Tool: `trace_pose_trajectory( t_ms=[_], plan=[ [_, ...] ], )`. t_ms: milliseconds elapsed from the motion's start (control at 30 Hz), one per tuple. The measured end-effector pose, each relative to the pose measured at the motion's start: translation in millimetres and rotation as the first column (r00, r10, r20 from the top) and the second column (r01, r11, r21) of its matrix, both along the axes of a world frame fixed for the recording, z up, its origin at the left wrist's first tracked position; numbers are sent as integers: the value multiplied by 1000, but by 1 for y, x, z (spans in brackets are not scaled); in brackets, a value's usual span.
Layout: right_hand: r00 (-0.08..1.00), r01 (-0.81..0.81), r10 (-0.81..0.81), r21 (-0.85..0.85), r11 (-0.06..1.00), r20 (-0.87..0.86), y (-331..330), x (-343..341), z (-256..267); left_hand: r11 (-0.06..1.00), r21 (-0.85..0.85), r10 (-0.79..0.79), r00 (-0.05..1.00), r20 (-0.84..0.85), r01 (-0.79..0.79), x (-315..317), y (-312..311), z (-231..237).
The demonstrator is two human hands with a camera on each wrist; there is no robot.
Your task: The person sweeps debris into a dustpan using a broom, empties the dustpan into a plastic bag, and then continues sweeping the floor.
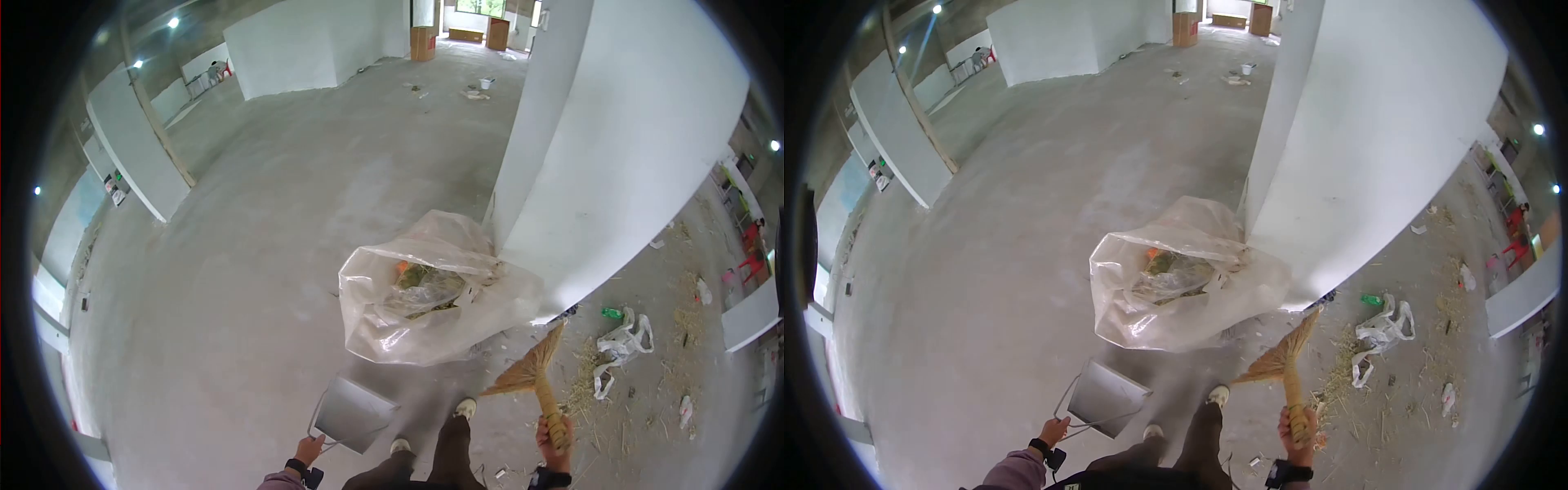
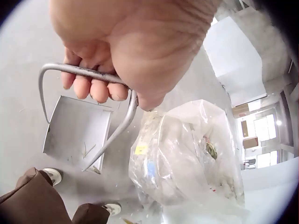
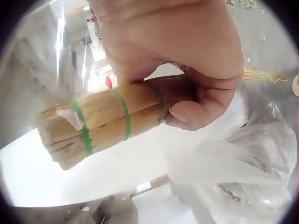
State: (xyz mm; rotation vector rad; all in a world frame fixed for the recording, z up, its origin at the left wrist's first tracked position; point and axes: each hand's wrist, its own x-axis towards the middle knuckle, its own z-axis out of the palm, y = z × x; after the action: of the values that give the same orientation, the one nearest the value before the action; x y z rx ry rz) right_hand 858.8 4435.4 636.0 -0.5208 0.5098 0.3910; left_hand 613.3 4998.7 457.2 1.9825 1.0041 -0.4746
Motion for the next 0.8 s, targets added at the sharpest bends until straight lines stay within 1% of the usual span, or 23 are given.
trace_pose_trajectory(
  t_ms=[33,67,133,167,200,233,267,300,333,367,467,567,600,667,700,733,800],
  plan=[
    [1000,-19,20,-79,997,14,6,-21,8,1000,-3,-11,1000,-23,11,-3,3,-6],
    [999,-36,40,-156,987,23,8,-41,13,998,10,-64,998,-17,64,-8,7,-11],
    [987,-99,136,-344,934,86,3,-79,15,984,38,-172,985,-16,172,-19,14,-17],
    [977,-126,189,-437,891,104,-1,-97,16,968,88,-238,971,9,236,-21,19,-22],
    [972,-139,225,-609,781,66,5,-113,30,945,136,-302,953,26,296,-26,26,-32],
    [978,-128,204,-623,771,51,14,-133,36,918,183,-364,931,38,352,-32,27,-36],
    [982,-120,186,-638,761,38,24,-152,39,940,142,-306,951,-53,310,-35,30,-41],
    [985,-113,171,-651,750,26,28,-167,40,950,142,-282,959,4,278,-42,32,-50],
    [984,-174,157,-604,777,-82,24,-184,30,960,140,-255,965,63,244,-47,37,-61],
    [978,-208,160,-667,715,-134,17,-201,14,968,137,-225,967,122,208,-56,37,-67],
    [951,-307,149,-800,515,-270,-10,-248,-40,989,106,-108,994,17,105,-77,29,-60],
    [959,-284,117,-878,385,-258,-30,-304,-85,995,2,-97,995,24,97,-103,18,-30],
    [955,-297,99,-876,379,-280,-25,-315,-58,999,-13,-38,999,-1,38,-110,15,-20],
    [949,-314,130,-824,472,-287,-37,-354,-70,996,-43,75,996,-53,-78,-124,6,-4],
    [945,-324,147,-795,513,-291,-39,-369,-66,992,-58,107,993,-48,-110,-130,3,4],
    [958,-285,139,-834,472,-249,-42,-380,-63,987,-76,142,989,-44,-145,-133,0,11],
    [978,-200,134,-904,379,-161,-32,-381,-34,977,-98,186,982,-37,-189,-136,-9,24]
  ],
)
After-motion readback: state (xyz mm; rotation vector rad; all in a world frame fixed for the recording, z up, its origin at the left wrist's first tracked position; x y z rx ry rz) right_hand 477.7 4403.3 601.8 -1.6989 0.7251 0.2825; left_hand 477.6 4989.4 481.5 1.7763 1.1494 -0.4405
